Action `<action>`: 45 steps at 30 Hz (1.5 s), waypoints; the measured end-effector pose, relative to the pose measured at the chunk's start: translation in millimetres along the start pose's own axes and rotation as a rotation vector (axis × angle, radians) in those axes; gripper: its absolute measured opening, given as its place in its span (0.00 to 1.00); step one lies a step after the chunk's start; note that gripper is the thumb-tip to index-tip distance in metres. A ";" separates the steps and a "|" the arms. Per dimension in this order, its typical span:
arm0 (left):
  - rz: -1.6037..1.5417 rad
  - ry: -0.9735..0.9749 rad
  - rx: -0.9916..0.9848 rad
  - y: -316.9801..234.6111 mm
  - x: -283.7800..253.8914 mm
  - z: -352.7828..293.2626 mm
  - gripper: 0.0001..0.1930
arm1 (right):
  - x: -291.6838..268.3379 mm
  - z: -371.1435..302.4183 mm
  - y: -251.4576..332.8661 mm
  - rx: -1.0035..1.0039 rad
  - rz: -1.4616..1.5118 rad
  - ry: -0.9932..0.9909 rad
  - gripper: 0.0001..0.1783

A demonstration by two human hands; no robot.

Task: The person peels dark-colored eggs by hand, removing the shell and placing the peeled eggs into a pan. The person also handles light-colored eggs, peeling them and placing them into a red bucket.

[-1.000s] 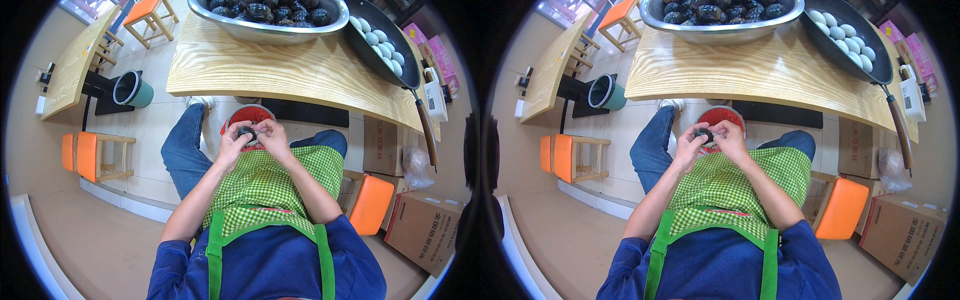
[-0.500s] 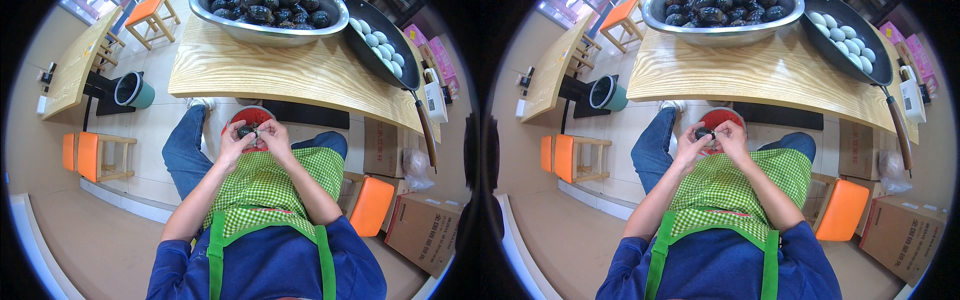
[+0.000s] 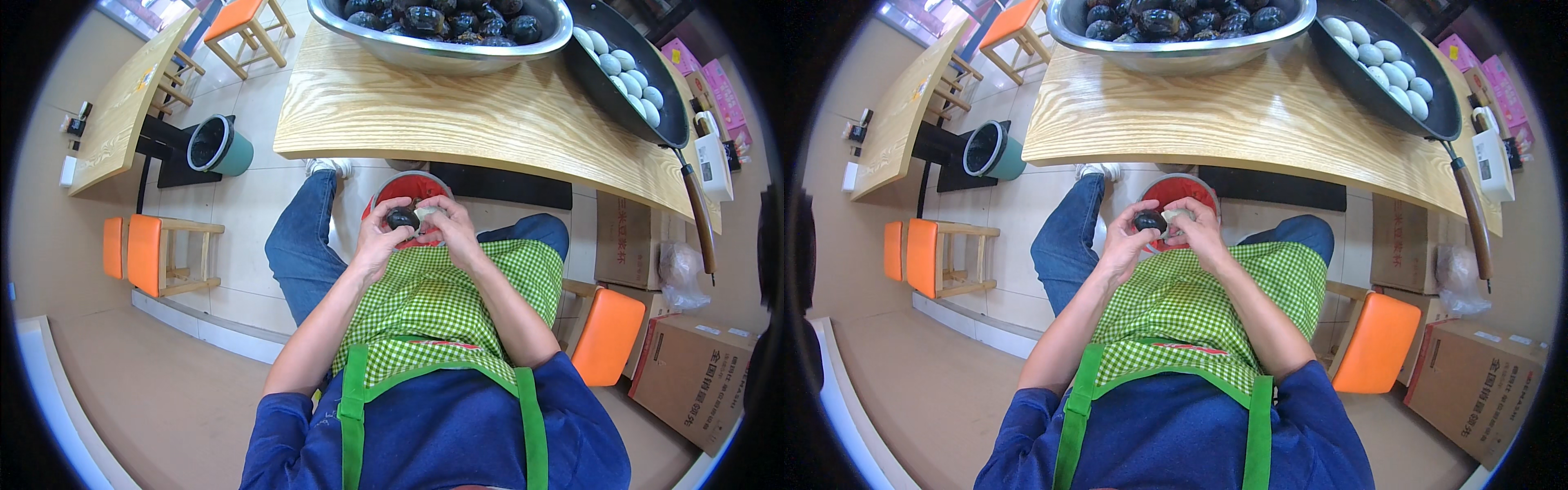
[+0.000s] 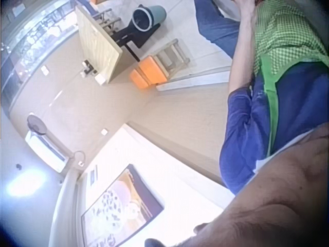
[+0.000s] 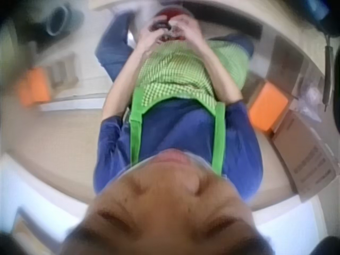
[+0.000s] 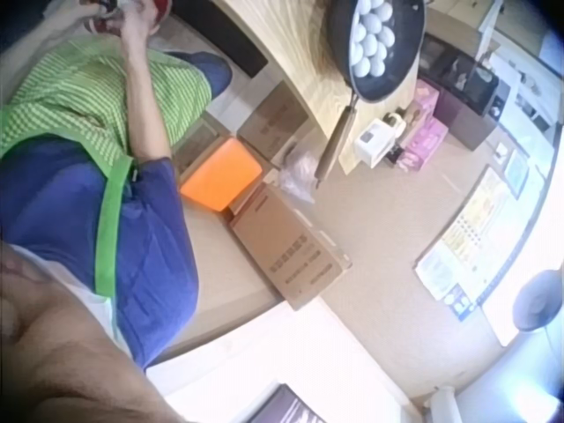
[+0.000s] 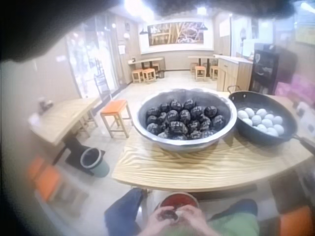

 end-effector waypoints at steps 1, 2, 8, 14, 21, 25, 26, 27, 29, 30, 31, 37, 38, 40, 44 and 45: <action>0.008 0.007 0.017 -4.4 3.5 -2.1 0.27 | 6.0 -4.6 9.0 -0.024 -0.058 0.028 0.13; 0.017 0.014 0.035 -7.2 5.6 -3.2 0.29 | 10.1 -7.1 14.5 -0.049 -0.116 0.057 0.13; -0.005 0.026 0.028 1.3 -2.8 1.2 0.32 | 14.6 -6.3 16.6 -0.089 -0.134 0.192 0.13; 0.005 0.040 -0.050 3.9 -3.7 2.0 0.29 | 9.1 -1.0 17.2 -0.227 -0.423 0.167 0.14; 0.117 -0.051 -0.006 5.2 -6.1 3.7 0.25 | 11.5 -7.0 27.3 -0.389 -0.582 0.014 0.14; 0.083 -0.052 0.025 9.6 -6.6 7.0 0.25 | 11.2 -8.3 28.2 -0.395 -0.564 -0.011 0.14; 0.077 -0.052 0.033 9.4 -6.4 7.5 0.25 | 11.0 -8.7 29.4 -0.417 -0.560 -0.025 0.14; 0.057 -0.048 0.025 10.3 -6.3 7.7 0.25 | 10.6 -8.6 29.8 -0.414 -0.587 -0.037 0.14; 0.016 -0.040 0.009 8.1 -4.1 6.5 0.25 | 9.6 -8.0 31.5 -0.408 -0.640 -0.059 0.13; -0.046 -0.036 -0.025 8.3 -3.8 5.6 0.23 | 7.9 -7.6 31.7 -0.411 -0.638 -0.074 0.14; -0.107 -0.031 -0.061 6.7 -3.4 4.0 0.22 | 5.4 -7.3 31.6 -0.414 -0.635 -0.090 0.14; -0.470 0.065 -0.201 16.0 -9.9 8.3 0.21 | -7.8 -5.6 26.5 -0.346 -0.435 -0.122 0.15; -0.523 0.060 -0.225 17.2 -10.7 8.1 0.22 | -10.2 -4.4 23.3 -0.334 -0.367 -0.130 0.16; -0.561 0.083 -0.228 19.2 -17.0 9.1 0.23 | -15.6 -0.7 17.5 -0.344 -0.422 -0.148 0.15; -0.644 0.112 -0.222 20.7 -26.7 10.4 0.24 | -20.9 21.0 -3.5 -0.456 -0.734 -0.158 0.16; -0.654 0.113 -0.233 22.7 -26.3 9.7 0.24 | -28.5 28.0 -28.6 -0.537 -0.960 -0.166 0.15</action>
Point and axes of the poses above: each hand's wrist, its own z-axis towards the middle knuckle, its own x-axis out of the palm, y = z × x, the point moved 8 cm from there along z, towards the middle knuckle, and after that the axes turned 6 degrees about -x, right-handed, at the moved point
